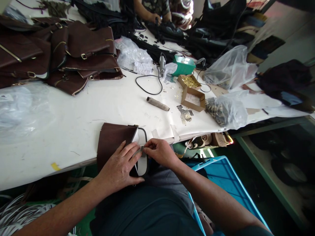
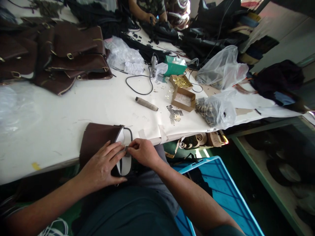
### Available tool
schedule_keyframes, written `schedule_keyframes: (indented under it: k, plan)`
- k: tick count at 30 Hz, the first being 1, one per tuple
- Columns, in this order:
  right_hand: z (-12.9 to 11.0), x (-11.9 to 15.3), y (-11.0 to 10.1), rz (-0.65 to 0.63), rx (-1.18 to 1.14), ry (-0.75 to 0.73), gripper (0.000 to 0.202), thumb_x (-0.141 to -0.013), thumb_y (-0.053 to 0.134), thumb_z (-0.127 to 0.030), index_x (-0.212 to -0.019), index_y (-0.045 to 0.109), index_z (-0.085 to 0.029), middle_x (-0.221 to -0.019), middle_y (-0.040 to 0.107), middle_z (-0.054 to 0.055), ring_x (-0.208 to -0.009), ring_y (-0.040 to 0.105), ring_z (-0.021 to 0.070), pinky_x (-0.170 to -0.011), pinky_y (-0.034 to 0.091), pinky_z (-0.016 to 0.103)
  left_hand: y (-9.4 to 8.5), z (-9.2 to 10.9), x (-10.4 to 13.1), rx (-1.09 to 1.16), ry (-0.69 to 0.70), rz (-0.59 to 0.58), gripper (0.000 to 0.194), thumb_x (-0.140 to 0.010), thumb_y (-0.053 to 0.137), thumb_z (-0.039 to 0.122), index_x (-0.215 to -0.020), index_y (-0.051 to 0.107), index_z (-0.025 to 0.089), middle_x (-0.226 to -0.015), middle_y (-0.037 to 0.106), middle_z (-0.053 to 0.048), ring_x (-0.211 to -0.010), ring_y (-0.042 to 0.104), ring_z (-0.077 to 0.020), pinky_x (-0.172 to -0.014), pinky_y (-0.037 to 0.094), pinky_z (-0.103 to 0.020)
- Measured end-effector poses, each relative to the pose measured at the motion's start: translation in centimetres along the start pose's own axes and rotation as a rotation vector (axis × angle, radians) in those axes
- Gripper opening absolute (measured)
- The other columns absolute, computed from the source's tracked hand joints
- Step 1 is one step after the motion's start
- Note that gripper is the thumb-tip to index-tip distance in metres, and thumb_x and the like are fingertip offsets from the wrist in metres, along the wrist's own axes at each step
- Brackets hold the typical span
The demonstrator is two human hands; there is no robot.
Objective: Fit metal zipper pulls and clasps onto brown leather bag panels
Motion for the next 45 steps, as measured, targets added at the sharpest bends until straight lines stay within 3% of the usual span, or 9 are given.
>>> schedule_keyframes:
  k: [12,21,25,28,31,34,37,40,45]
  plan:
    - [-0.7,-0.2,0.0,0.097,0.209,-0.105,0.011,-0.087,0.077,-0.024,-0.097,0.073,-0.022,-0.074,0.071,-0.003,-0.064,0.060,0.0136,-0.060,0.041,0.024,-0.1,0.0,-0.3,-0.008,-0.010,-0.019,0.088,-0.085,0.075,0.071,-0.145,0.064,0.007,-0.152,0.063,-0.023,-0.146,0.052,-0.0405,-0.131,0.030,-0.062]
    - [-0.9,-0.3,0.4,0.064,0.305,-0.113,0.007,-0.089,0.073,-0.023,-0.095,0.076,-0.024,-0.077,0.074,0.000,-0.067,0.063,0.0153,-0.062,0.042,0.026,-0.1,0.1,-0.3,0.002,-0.017,-0.051,0.083,-0.087,0.073,0.071,-0.144,0.067,0.011,-0.155,0.061,-0.022,-0.148,0.049,-0.0405,-0.132,0.025,-0.062]
    - [-0.9,-1.0,-1.1,0.090,0.276,-0.153,0.018,-0.089,0.073,-0.025,-0.108,0.077,-0.025,-0.077,0.073,-0.002,-0.069,0.065,0.0157,-0.067,0.047,0.027,0.0,0.1,-0.3,0.016,-0.038,-0.066,0.087,-0.084,0.074,0.075,-0.145,0.066,0.012,-0.155,0.061,-0.020,-0.149,0.048,-0.0397,-0.134,0.021,-0.061]
    - [-1.9,-3.5,-4.3,0.342,0.307,-0.271,0.021,-0.092,0.071,-0.028,-0.112,0.076,-0.024,-0.096,0.077,0.003,-0.086,0.071,0.0197,-0.081,0.054,0.031,0.2,0.0,-0.3,0.025,-0.034,-0.048,0.088,-0.081,0.074,0.078,-0.142,0.069,0.015,-0.154,0.063,-0.017,-0.148,0.049,-0.0383,-0.135,0.019,-0.058]
    - [-3.2,-8.1,-7.4,0.573,0.494,-0.391,0.033,-0.093,0.073,-0.033,-0.123,0.075,-0.020,-0.129,0.072,0.012,-0.118,0.067,0.0291,-0.102,0.053,0.041,0.4,0.0,-0.4,0.022,-0.019,-0.010,0.086,-0.079,0.076,0.078,-0.139,0.071,0.016,-0.152,0.065,-0.017,-0.146,0.051,-0.0376,-0.135,0.018,-0.056]
    - [-3.8,-13.5,-9.3,0.543,0.700,-0.308,0.052,-0.094,0.074,-0.045,-0.137,0.069,-0.018,-0.140,0.068,0.017,-0.129,0.061,0.0368,-0.110,0.048,0.050,0.3,0.0,-0.5,0.027,-0.019,0.007,0.086,-0.076,0.080,0.076,-0.136,0.071,0.015,-0.151,0.065,-0.018,-0.145,0.053,-0.0377,-0.135,0.019,-0.056]
    - [-3.4,-16.9,-9.8,0.440,0.784,-0.190,0.048,-0.096,0.071,-0.044,-0.136,0.069,-0.018,-0.134,0.070,0.018,-0.125,0.062,0.0377,-0.105,0.049,0.050,0.1,0.0,-0.5,0.041,-0.031,-0.012,0.086,-0.075,0.083,0.074,-0.136,0.071,0.015,-0.153,0.064,-0.018,-0.147,0.052,-0.0371,-0.135,0.019,-0.055]
    - [-2.9,-16.7,-9.7,0.420,0.582,-0.178,0.035,-0.098,0.066,-0.038,-0.128,0.070,-0.021,-0.122,0.074,0.013,-0.113,0.067,0.0314,-0.098,0.052,0.043,0.0,0.0,-0.5,0.060,-0.049,-0.031,0.086,-0.076,0.082,0.074,-0.137,0.070,0.015,-0.153,0.064,-0.018,-0.148,0.051,-0.0370,-0.135,0.017,-0.055]
    - [-3.2,-10.2,-7.4,0.261,-0.430,-0.273,0.049,-0.102,0.044,-0.061,-0.133,0.055,-0.024,-0.099,0.070,0.004,-0.081,0.070,0.0205,-0.075,0.059,0.034,0.0,-0.1,-0.5,0.069,-0.058,-0.051,0.086,-0.081,0.076,0.077,-0.140,0.069,0.015,-0.154,0.062,-0.018,-0.150,0.047,-0.0365,-0.135,0.014,-0.056]
Point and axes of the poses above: each hand's wrist, its own x-axis away from the middle knuckle, its own y-axis out of the palm, z = x × y, the point moved 1 cm from there along -x, towards the middle knuckle
